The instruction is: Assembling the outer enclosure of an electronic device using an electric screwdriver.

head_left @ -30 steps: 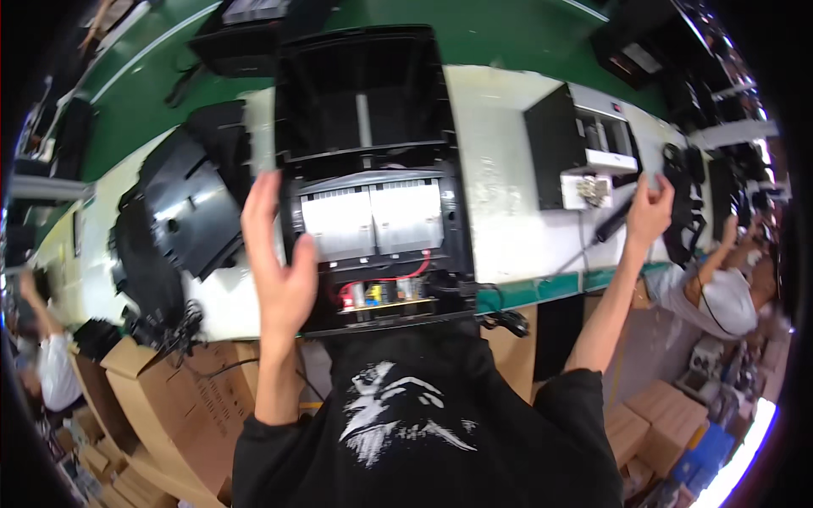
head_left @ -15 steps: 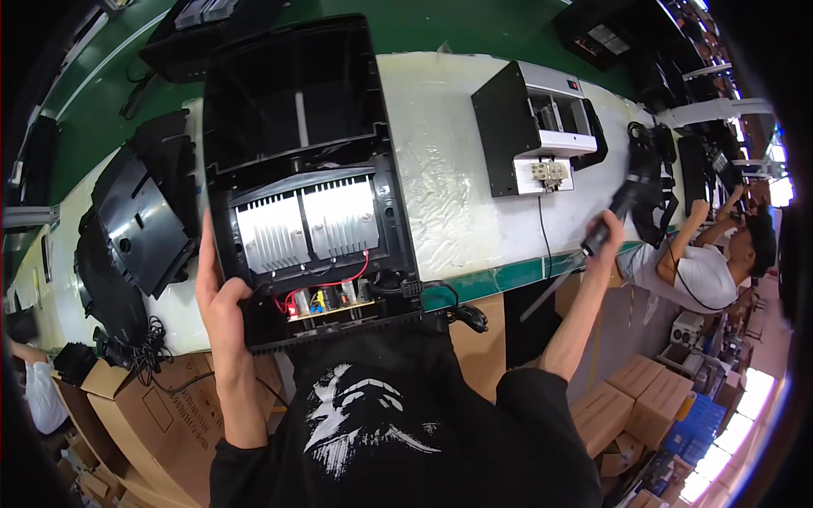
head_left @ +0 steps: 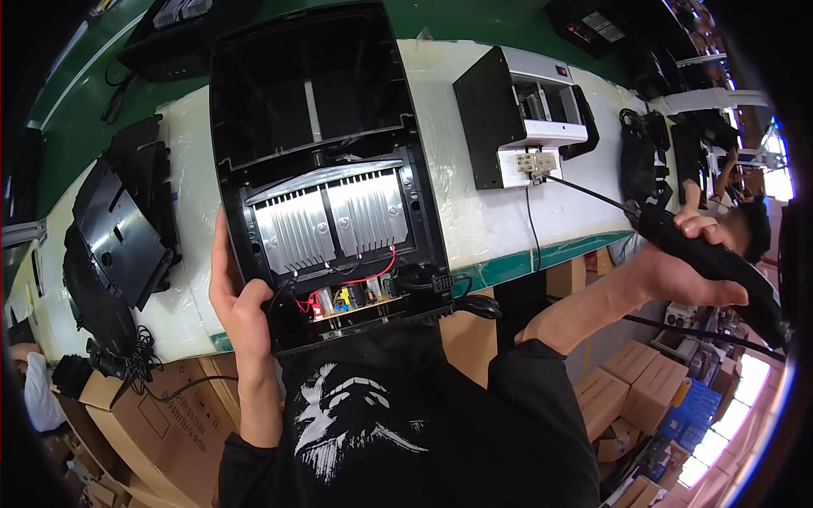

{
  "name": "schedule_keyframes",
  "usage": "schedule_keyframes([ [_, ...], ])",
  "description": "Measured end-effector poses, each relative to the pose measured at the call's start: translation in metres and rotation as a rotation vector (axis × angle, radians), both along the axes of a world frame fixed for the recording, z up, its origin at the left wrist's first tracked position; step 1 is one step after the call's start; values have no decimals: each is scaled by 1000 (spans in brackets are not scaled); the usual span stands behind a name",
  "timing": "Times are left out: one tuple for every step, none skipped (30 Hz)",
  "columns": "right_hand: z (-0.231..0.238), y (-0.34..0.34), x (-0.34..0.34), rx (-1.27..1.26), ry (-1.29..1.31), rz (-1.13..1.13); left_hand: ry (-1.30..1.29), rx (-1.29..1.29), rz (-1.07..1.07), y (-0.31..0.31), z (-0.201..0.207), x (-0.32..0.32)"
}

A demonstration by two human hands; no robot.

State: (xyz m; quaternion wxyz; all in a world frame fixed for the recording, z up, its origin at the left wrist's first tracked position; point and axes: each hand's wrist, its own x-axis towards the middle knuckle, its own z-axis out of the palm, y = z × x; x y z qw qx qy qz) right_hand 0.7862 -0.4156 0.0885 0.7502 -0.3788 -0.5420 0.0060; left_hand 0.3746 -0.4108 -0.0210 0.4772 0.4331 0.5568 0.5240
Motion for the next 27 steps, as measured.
schedule_keyframes([
  [-4, 1, 1, 18, -12, 32, 1, -1, 1, -1, -1, -1],
  [-9, 2, 1, 17, -11, 32, 0, 4, 7, -1, -2, -1],
  [-13, 3, 1, 12, -10, 57, -2, 9, 11, -1, -2, -1],
  [-17, 3, -1, 7, -9, 81, -1, 7, 8, -1, -2, -1],
  [-21, 3, -3, 5, -7, 78, 9, 8, 14, -1, -2, -1],
  [-26, 4, -7, 13, 32, 39, 19, 10, 21, -1, -2, -1],
  [-29, 4, -8, 20, 71, 0, 21, 8, 19, 0, -3, -1],
  [-30, 4, -7, 17, 73, -2, 32, 20, 23, 0, -5, -1],
  [-30, 5, -5, -6, 13, 130, 44, 32, 25, 0, -6, -1],
  [-30, 6, -5, -30, -46, 262, 46, 29, 22, 1, -5, -1],
  [-27, 10, -5, -56, -58, 320, 36, 13, 24, 1, -3, 0],
  [-21, 17, -7, -82, -67, 382, 28, -2, 29, 1, -1, 0],
  [-13, 28, -2, -155, -141, 505, 30, -5, 27, 1, -1, 0],
  [-8, 37, -5, -209, -90, 529, 29, -12, 26, 1, -1, -1],
  [-1, 50, 1, -310, -47, 580, 29, -21, 29, 1, 1, -2],
  [3, 63, -1, -364, 23, 554, 30, -23, 26, 2, 1, -1],
  [4, 80, 4, -411, 40, 658, 39, -1, 29, 3, 0, 0],
  [5, 98, 0, -442, 85, 698, 48, 22, 41, 3, 0, -1],
  [6, 115, -10, -495, 121, 494, 30, 4, 45, 2, 2, 0],
  [6, 128, -2, -554, 103, 539, 23, 5, 44, 2, 3, -1],
  [6, 135, -19, -529, 97, 340, -2, 2, 22, 2, 3, 0],
  [3, 142, -24, -528, 45, 317, -27, 1, 6, 2, 3, -1],
  [-2, 142, -31, -556, 32, 252, -71, 31, -1, 1, 1, 0],
  [-10, 143, -39, -582, 19, 189, -88, 30, 0, 1, -2, -2],
  [-20, 140, -37, -598, 17, 222, -121, 7, -3, 1, -5, -4],
  [-31, 131, -34, -592, 57, 204, -155, -17, -10, 1, -7, -6],
  [-32, 120, -39, -587, 140, 184, -159, 4, -29, 2, -6, -6],
])
